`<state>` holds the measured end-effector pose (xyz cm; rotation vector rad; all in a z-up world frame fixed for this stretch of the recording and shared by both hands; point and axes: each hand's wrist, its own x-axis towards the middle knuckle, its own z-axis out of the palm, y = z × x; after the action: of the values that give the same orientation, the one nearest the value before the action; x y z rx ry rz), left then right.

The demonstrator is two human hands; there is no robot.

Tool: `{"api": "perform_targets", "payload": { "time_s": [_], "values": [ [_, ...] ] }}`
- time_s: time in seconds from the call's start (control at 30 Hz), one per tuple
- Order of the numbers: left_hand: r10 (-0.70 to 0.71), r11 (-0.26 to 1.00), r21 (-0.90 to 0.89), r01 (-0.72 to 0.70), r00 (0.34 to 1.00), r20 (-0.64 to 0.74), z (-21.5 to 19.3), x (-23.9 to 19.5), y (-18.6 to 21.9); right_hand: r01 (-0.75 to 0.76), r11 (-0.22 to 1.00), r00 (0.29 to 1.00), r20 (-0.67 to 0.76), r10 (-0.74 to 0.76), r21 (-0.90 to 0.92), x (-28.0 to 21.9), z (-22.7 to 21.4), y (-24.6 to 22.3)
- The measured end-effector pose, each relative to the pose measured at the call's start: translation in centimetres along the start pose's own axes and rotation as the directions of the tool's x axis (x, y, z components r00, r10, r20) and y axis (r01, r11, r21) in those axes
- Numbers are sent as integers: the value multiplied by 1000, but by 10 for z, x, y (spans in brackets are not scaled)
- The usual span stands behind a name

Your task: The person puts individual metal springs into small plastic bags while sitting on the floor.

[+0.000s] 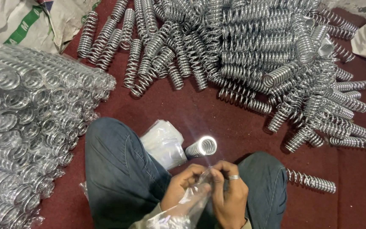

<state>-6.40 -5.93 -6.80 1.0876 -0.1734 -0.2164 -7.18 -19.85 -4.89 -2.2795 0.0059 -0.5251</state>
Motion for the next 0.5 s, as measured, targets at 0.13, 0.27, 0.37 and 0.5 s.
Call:
{"api": "perform_targets", "payload": {
  "time_s": [0.13,0.27,0.37,0.5],
  "values": [
    [-101,995,-17,100,990,-101,-6,3,5,79,996,996,42,-80,36,8,-9,-6],
    [-260,962,-9,274,920,292,-40,7,-5,-614,380,788,516,336,691,-8,-6,29],
    [-276,959,-33,283,951,138,-41,25,-1,-641,436,765,573,295,631,-3,-2,20],
    [-87,992,92,85,996,21,-40,49,10,-447,762,871,421,251,469,31,-14,1]
  ]
}}
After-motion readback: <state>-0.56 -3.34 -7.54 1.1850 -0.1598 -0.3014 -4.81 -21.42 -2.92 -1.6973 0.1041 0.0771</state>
